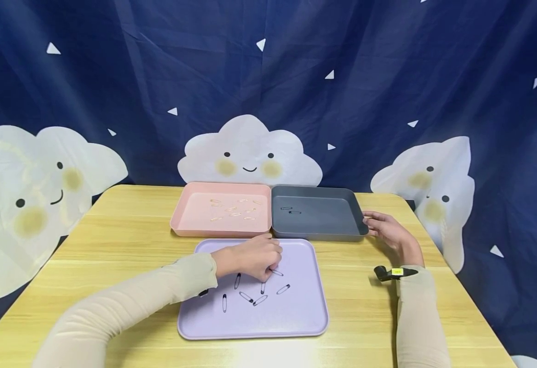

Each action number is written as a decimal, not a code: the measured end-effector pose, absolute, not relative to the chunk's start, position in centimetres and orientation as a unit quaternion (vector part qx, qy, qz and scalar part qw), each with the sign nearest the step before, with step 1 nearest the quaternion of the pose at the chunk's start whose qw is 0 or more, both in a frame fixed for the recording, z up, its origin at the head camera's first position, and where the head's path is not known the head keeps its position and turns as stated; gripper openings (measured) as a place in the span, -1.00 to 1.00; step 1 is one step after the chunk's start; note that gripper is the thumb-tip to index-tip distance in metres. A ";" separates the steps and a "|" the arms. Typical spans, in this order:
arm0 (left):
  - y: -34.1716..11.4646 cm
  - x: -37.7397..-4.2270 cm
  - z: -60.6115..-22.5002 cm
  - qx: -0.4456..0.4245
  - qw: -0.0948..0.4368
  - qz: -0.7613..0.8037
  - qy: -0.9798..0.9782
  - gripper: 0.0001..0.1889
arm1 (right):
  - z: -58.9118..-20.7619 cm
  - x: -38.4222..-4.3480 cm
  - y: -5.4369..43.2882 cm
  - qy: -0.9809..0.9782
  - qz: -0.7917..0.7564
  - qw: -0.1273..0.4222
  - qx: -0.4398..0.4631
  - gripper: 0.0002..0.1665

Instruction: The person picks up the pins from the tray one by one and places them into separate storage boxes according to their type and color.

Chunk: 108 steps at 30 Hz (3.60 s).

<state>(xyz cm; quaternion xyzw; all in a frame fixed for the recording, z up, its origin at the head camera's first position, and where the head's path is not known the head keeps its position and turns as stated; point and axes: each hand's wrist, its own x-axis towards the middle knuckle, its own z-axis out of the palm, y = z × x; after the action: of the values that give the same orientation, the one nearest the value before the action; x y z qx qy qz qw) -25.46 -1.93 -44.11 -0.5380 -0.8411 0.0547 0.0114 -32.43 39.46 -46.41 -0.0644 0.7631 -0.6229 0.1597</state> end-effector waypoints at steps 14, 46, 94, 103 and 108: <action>-1.9 -25.6 -44.0 -0.530 0.009 0.041 -0.847 -0.86 | -46.3 -32.5 39.4 0.767 -0.619 0.160 -0.063 -0.29; -1.4 -26.7 -44.7 -0.529 0.094 0.054 -0.842 -0.86 | -46.4 -32.6 39.6 0.754 -0.635 0.160 -0.061 -0.29; 1.2 -26.8 -44.0 -0.529 0.015 0.060 -0.846 -0.81 | -46.7 -32.5 39.7 0.743 -0.646 0.158 -0.070 -0.29; 1.2 -26.7 -44.2 -0.532 0.040 0.077 -0.842 -0.75 | -46.7 -32.5 39.5 0.745 -0.643 0.162 -0.070 -0.28; 1.0 -26.8 -44.4 -0.532 0.053 0.073 -0.842 -0.73 | -46.6 -32.6 39.6 0.754 -0.633 0.160 -0.065 -0.28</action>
<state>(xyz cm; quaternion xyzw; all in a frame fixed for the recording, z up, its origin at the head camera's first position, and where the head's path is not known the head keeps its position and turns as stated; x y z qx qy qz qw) -26.76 0.96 -44.35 -0.5321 -0.8419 0.0725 0.0525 -32.60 39.63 -46.58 -0.0652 0.7544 -0.6333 0.1601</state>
